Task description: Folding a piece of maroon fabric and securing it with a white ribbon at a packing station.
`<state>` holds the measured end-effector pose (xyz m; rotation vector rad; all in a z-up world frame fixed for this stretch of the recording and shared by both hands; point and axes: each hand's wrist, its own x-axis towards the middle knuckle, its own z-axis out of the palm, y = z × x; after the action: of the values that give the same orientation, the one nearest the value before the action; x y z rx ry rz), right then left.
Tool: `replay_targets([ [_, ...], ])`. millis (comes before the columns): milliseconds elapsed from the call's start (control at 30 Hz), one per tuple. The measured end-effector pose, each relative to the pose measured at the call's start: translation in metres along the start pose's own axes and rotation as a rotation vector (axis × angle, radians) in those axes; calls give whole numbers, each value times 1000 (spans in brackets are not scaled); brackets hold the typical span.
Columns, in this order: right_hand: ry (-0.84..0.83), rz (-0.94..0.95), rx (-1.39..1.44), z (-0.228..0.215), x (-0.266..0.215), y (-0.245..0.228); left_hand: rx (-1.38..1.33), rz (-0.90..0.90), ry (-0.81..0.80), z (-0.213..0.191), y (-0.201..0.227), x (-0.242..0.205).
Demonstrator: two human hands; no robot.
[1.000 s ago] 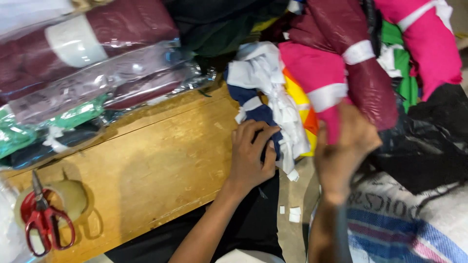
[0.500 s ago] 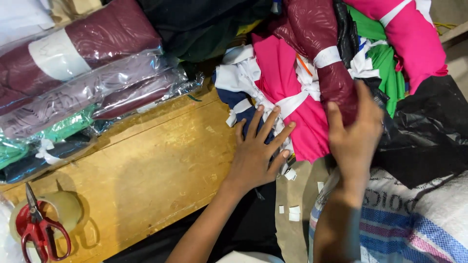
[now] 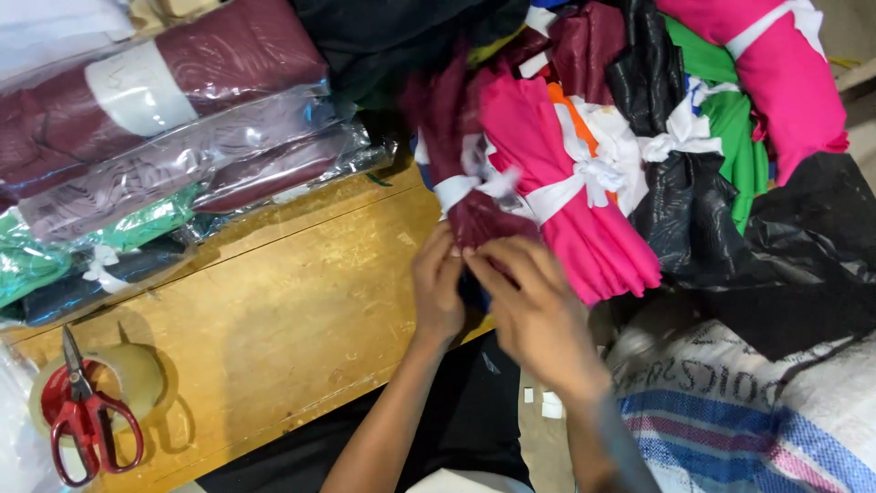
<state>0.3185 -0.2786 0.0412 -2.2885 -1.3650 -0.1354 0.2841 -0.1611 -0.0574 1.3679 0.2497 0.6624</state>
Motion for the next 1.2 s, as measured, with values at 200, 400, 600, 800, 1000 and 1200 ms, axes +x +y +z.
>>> replay_targets([
  [200, -62, 26, 238, 16, -5, -10, -352, -475, 270, -27, 34, 2],
  [400, -26, 38, 592, 37, -2, -34, 239, -490, 70, -78, 51, -7],
  [600, -9, 230, 583, 82, 7, -37, 153, -389, 195, -116, 58, -51],
  [800, -65, 143, 642, 104, 32, -75, 1030, 83, 234, -149, 79, -60],
  [1000, -75, 95, 622, 126, 52, -96, 741, 147, 236, -184, 77, -59],
  [1200, -38, -1, 649, 141, 58, -106, 602, 175, 326, -196, 69, -66],
])
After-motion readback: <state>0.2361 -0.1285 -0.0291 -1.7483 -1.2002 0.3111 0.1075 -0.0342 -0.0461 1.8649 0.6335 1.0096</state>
